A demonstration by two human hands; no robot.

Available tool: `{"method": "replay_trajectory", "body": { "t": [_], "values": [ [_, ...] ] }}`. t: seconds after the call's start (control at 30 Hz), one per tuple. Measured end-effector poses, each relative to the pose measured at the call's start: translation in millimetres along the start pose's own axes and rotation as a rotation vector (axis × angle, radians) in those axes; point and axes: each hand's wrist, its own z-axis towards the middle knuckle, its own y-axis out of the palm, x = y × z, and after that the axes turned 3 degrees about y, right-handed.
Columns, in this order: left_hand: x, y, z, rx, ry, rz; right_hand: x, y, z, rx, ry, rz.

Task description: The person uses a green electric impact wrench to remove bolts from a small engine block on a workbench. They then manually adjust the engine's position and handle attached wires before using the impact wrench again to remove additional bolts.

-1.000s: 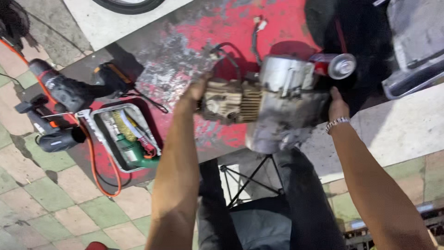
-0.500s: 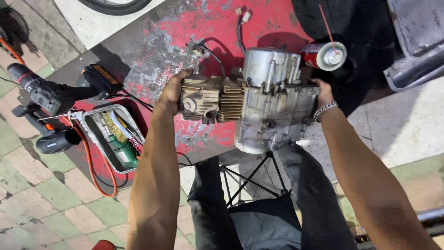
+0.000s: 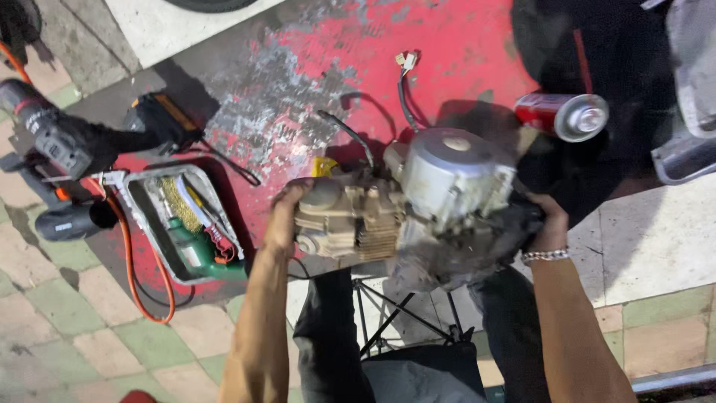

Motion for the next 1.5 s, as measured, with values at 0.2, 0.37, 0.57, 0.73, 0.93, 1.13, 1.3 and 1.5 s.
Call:
{"method": "replay_trajectory", "body": {
  "t": [0.2, 0.37, 0.57, 0.73, 0.93, 1.13, 1.3, 1.5],
  "values": [
    [10, 18, -89, 0.165, 0.184, 0.125, 21, -35, -3, 0.052, -0.156, 0.108],
    [65, 32, -135, 0.099, 0.405, 0.130, 26, -19, 22, -0.132, -0.258, 0.211],
    [71, 10, -143, 0.129, 0.762, 0.282, 23, 54, 76, -0.507, -0.269, 0.280],
    [70, -5, -136, 0.104, 1.007, 0.280, -8, 89, 97, -0.791, -0.285, 0.289],
    [34, -18, -149, 0.159, 1.046, 0.249, 0, 45, 101, -0.467, -0.273, -0.240],
    [-31, -47, -126, 0.227, 0.847, -0.312, 67, 4, 73, -0.376, -0.373, -0.480],
    [-126, -102, -93, 0.203, 0.582, -0.313, 99, 13, 43, -0.366, -0.112, 0.023],
    [-192, -109, -69, 0.026, 0.643, -0.530, 78, 40, 58, -0.331, -0.283, -0.160]
  ]
}}
